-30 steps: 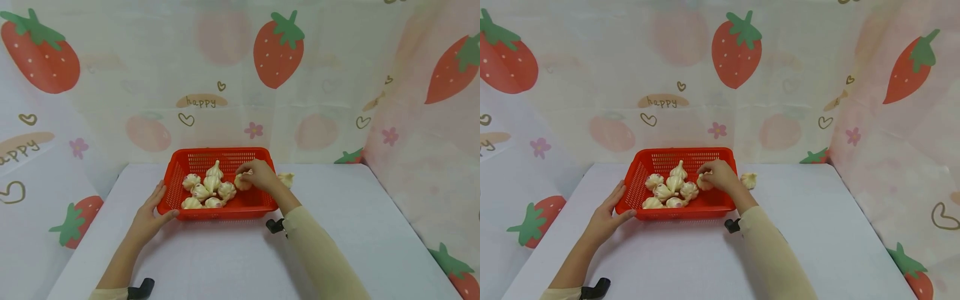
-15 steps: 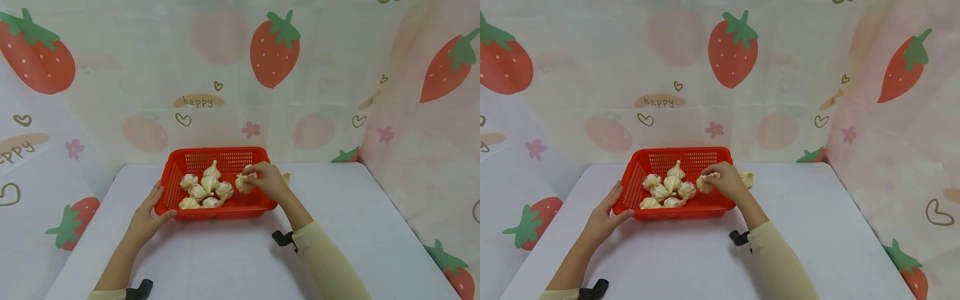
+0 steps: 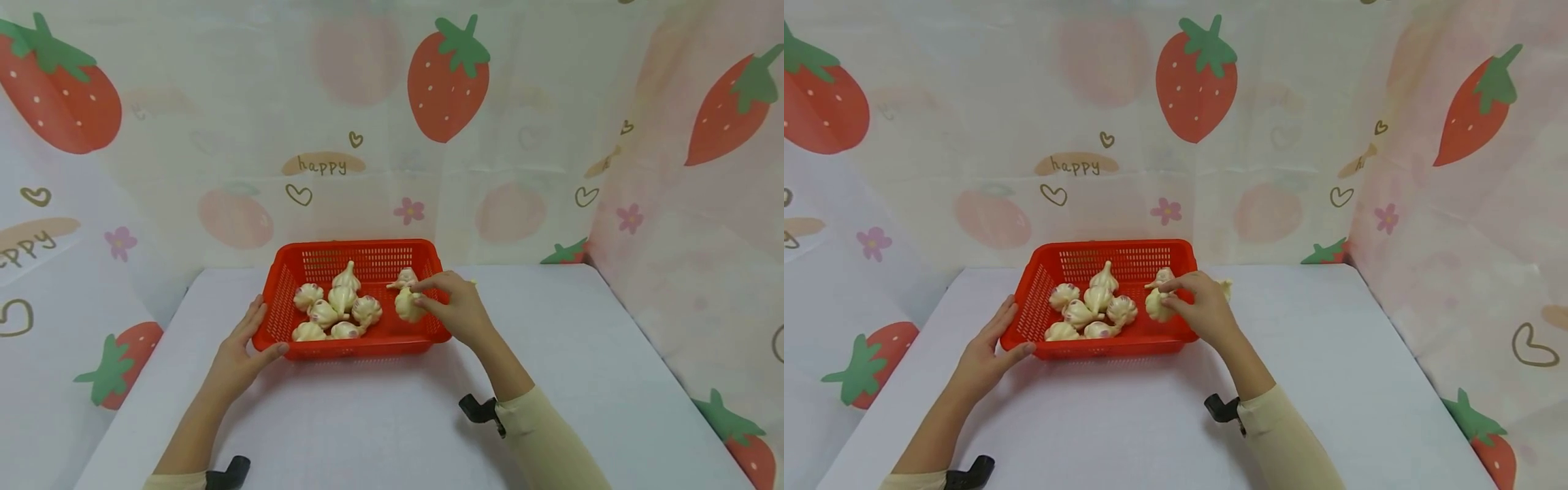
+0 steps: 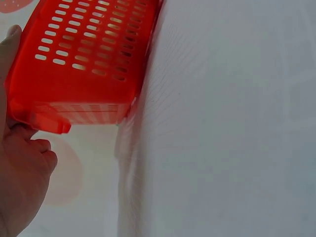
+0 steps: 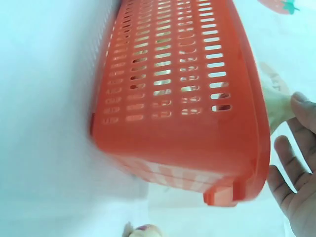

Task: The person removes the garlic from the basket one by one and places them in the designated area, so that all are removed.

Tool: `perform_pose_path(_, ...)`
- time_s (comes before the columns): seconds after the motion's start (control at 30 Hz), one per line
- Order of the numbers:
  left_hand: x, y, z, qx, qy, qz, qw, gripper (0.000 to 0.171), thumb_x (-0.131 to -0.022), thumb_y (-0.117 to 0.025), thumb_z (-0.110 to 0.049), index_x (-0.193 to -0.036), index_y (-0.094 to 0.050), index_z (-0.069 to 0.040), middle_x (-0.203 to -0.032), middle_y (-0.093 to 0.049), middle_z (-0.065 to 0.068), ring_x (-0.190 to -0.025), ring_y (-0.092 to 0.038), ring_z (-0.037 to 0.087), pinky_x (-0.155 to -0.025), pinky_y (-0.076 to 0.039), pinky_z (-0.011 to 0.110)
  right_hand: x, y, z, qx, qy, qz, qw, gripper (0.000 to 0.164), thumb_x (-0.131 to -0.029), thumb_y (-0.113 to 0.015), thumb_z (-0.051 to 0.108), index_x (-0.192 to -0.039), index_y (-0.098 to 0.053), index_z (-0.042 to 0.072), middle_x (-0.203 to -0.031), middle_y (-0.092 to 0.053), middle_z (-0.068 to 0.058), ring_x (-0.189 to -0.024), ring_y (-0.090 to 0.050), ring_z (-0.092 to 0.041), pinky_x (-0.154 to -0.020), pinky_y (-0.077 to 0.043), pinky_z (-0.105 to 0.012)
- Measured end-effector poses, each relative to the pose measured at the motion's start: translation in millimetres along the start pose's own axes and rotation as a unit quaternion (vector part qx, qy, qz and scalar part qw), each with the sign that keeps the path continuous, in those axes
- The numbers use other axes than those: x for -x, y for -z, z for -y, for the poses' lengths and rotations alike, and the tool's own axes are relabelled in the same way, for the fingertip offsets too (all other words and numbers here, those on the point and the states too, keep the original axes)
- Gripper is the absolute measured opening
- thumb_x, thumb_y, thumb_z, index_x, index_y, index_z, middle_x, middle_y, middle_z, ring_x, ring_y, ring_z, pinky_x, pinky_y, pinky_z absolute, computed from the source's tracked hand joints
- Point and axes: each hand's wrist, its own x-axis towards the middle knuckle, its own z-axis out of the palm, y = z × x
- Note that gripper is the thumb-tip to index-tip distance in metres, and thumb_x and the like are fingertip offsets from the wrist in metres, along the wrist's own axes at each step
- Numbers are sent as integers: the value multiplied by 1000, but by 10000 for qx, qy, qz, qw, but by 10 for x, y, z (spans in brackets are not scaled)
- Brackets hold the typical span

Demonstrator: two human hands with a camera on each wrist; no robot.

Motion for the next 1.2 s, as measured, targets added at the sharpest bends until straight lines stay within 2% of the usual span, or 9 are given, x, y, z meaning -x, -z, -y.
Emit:
perform_pose_path(0.13,3,-7,-4,-9,-8,-15,10000,99,-88,-73,-58,-165,-19,-26,-172,-10,-8,-160,-11,30,-113,-32,72,101,57,-42,-205,185,-228,9994,17,-89,-82,19,-106,-80,21,-106,-74,5,-108,-63,-16,-98,-52,-53)
perform_pose_path(0.37,-7,10,-19,-12,6,2,10000,100,-88,-73,-58,-165,-18,-26,-172,-9,-8,-160,-10,29,-113,-30,72,269,208,-76,-397,415,-553,9968,19,-88,-83,18,-106,-80,23,-106,-75,7,-111,-61,-13,-96,-53,-40)
perform_pose_path(0.53,-4,24,-23,14,22,-24,10000,100,-88,-73,-58,-164,-18,-26,-172,-9,-7,-160,-10,30,-113,-30,73,391,330,-81,-512,348,-607,9962,21,-88,-82,19,-108,-79,25,-115,-74,6,-120,-59,-10,-102,-51,-31)
perform_pose_path(0.7,7,21,-5,41,25,31,10000,100,-88,-73,-59,-165,-18,-26,-172,-8,-9,-160,-9,30,-114,-29,73,530,451,-71,-454,316,-757,9956,24,-86,-83,16,-110,-80,21,-110,-75,5,-113,-61,-11,-99,-48,-22)
perform_pose_path(0.97,19,12,-18,-54,-49,-36,10000,99,-89,-73,-57,-165,-19,-25,-173,-10,-6,-159,-11,31,-113,-31,73,684,634,-123,-284,-18,-999,9946,25,-86,-83,15,-109,-79,23,-107,-74,6,-107,-60,-8,-94,-46,-23)
perform_pose_path(1.2,9,-4,-15,-50,-21,-8,10000,99,-89,-73,-58,-165,-18,-25,-173,-10,-3,-159,-12,33,-112,-31,73,696,757,-189,-181,-82,-1177,9929,25,-86,-84,15,-109,-80,22,-107,-74,4,-105,-60,-13,-91,-45,-21)
